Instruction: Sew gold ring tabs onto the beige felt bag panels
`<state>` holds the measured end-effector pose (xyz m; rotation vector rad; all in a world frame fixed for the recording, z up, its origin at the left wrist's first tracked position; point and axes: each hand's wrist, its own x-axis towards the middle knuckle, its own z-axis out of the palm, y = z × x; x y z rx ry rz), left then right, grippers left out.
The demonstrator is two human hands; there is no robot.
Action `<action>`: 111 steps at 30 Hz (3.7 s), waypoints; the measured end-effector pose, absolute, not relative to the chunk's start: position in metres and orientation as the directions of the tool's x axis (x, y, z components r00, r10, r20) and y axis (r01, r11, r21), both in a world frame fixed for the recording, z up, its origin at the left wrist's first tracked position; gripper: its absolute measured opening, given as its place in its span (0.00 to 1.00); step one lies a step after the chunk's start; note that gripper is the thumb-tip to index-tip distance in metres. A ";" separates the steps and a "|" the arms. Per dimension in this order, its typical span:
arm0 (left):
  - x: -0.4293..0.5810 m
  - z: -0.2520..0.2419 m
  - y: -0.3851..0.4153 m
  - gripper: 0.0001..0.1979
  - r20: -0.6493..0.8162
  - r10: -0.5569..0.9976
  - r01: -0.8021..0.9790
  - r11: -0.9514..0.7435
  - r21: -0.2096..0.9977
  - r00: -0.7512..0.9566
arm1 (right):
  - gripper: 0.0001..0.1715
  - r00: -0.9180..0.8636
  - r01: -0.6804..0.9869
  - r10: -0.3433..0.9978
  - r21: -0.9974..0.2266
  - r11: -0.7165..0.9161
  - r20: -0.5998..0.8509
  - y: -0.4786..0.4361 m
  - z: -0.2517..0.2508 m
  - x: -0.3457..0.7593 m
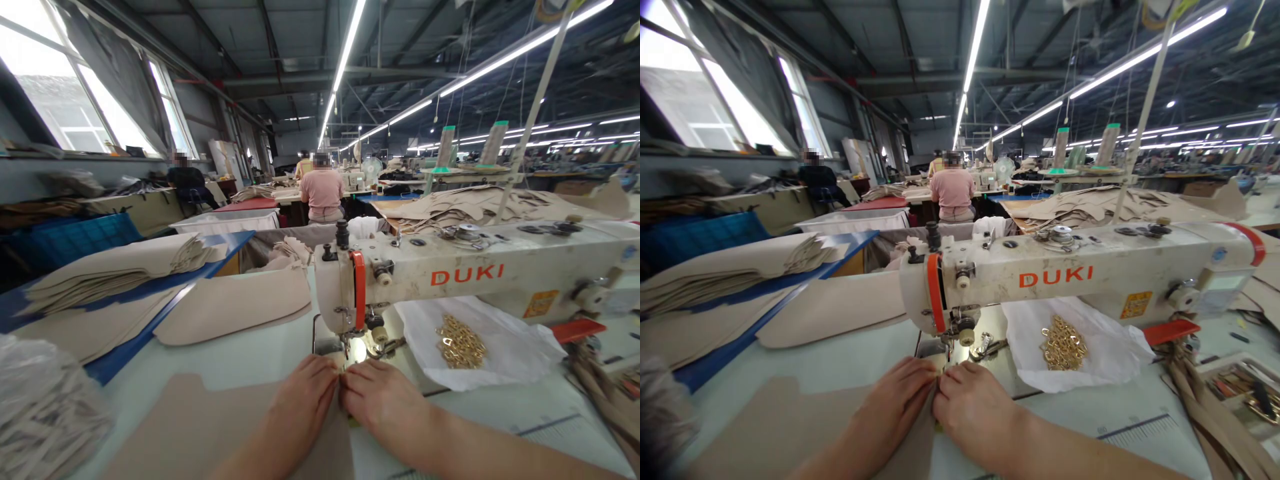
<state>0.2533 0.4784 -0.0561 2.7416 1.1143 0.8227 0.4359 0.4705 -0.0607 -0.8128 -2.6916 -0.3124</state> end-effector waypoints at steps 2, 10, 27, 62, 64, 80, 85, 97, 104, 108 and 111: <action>0.260 -0.056 0.485 0.09 0.460 0.652 0.620 -0.746 0.244 0.603 | 0.03 -0.783 0.582 0.521 0.107 0.806 0.340 0.474 -0.059 0.441; 0.268 -0.057 0.503 0.10 0.508 0.652 0.608 -0.743 0.280 0.563 | 0.03 -0.760 0.609 0.563 0.053 0.791 0.326 0.486 -0.056 0.448; 0.264 -0.053 0.511 0.10 0.525 0.669 0.583 -0.733 0.349 0.526 | 0.03 -0.728 0.635 0.598 -0.001 0.773 0.334 0.489 -0.058 0.448; 0.257 -0.057 0.503 0.15 0.393 0.687 0.682 -0.709 0.179 0.611 | 0.04 -0.776 0.577 0.561 -0.033 0.816 0.288 0.478 -0.051 0.451; 0.257 -0.058 0.503 0.16 0.394 0.679 0.674 -0.717 0.176 0.619 | 0.04 -0.775 0.581 0.564 -0.032 0.813 0.286 0.479 -0.051 0.451; 0.258 -0.058 0.508 0.18 0.334 0.741 0.730 -0.658 0.187 0.582 | 0.05 -0.775 0.582 0.573 -0.053 0.811 0.266 0.484 -0.051 0.452; 0.259 -0.057 0.509 0.18 0.316 0.759 0.739 -0.641 0.209 0.569 | 0.05 -0.780 0.580 0.568 -0.039 0.814 0.264 0.483 -0.051 0.451; 0.262 -0.055 0.508 0.17 0.274 0.818 0.783 -0.569 0.252 0.506 | 0.05 -0.779 0.579 0.576 -0.070 0.813 0.248 0.485 -0.046 0.450; 0.239 -0.055 0.470 0.17 0.301 0.800 0.763 -0.592 0.258 0.519 | 0.05 -0.838 0.448 0.429 -0.025 0.894 0.337 0.468 -0.061 0.438; 0.230 -0.048 0.451 0.18 0.292 0.822 0.802 -0.556 0.220 0.490 | 0.06 -0.852 0.411 0.383 0.003 0.912 0.357 0.464 -0.065 0.432; 0.221 -0.054 0.434 0.25 0.380 0.787 0.814 -0.566 0.130 0.486 | 0.07 -0.850 0.408 0.385 -0.014 0.913 0.360 0.462 -0.063 0.435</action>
